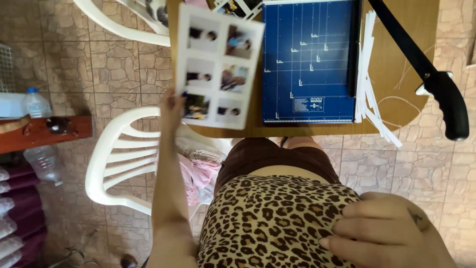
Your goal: The person uses a manual paper cutter to trim a sheet of printed photographs on a wooden table. They align the sheet on the blue cutting mat, press down the lever to slice the paper, and then remove the cut pieces.
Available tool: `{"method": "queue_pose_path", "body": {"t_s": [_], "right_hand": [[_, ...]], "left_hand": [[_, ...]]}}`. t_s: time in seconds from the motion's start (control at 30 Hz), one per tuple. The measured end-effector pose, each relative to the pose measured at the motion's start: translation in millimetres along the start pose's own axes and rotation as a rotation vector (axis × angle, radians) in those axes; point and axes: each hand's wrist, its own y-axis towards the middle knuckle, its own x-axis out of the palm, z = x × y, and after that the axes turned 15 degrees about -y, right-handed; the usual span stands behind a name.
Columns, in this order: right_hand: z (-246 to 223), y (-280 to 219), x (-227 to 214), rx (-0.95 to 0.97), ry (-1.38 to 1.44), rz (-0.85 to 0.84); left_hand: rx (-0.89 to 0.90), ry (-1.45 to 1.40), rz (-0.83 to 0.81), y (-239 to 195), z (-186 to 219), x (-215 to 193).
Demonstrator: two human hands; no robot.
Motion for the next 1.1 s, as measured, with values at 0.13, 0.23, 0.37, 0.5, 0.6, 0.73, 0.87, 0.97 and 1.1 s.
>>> {"method": "queue_pose_path", "body": {"t_s": [0.13, 0.23, 0.37, 0.5, 0.6, 0.73, 0.87, 0.97, 1.1], "right_hand": [[-1.1, -9.6, 0.1, 0.07, -0.083, -0.045], [4.8, -16.3, 2.4, 0.01, -0.052, -0.057], [3.4, -46.8, 9.5, 0.067, -0.062, -0.109], [-20.9, -25.0, 14.2, 0.35, -0.028, 0.186], [-1.0, -31.3, 17.1, 0.198, 0.047, 0.191], [9.5, -19.8, 22.2, 0.283, 0.199, 0.374], [46.9, -59.5, 37.5, 0.102, 0.008, 0.505], [89.2, -119.7, 42.1, 0.126, 0.031, 0.369], [109.3, -147.4, 97.3, 0.98, -0.367, 0.517]], "left_hand": [[0.008, 0.173, -0.176, 21.1, -40.2, 85.9], [-0.022, 0.288, -0.274, 15.6, -49.2, 162.2], [-0.144, 0.298, -0.407, -11.4, -3.6, 230.5], [-0.049, 0.439, -0.504, -2.0, -1.8, 267.8], [-0.106, 0.62, -0.528, 10.7, 16.4, 291.7], [0.285, 0.957, -0.4, 34.7, 6.7, 315.5], [0.731, 1.225, -0.067, 42.2, 19.8, 326.4], [0.611, 1.085, -0.393, 12.4, 42.2, 324.8], [0.764, 0.864, -0.654, -5.6, -5.4, 312.9]]}}
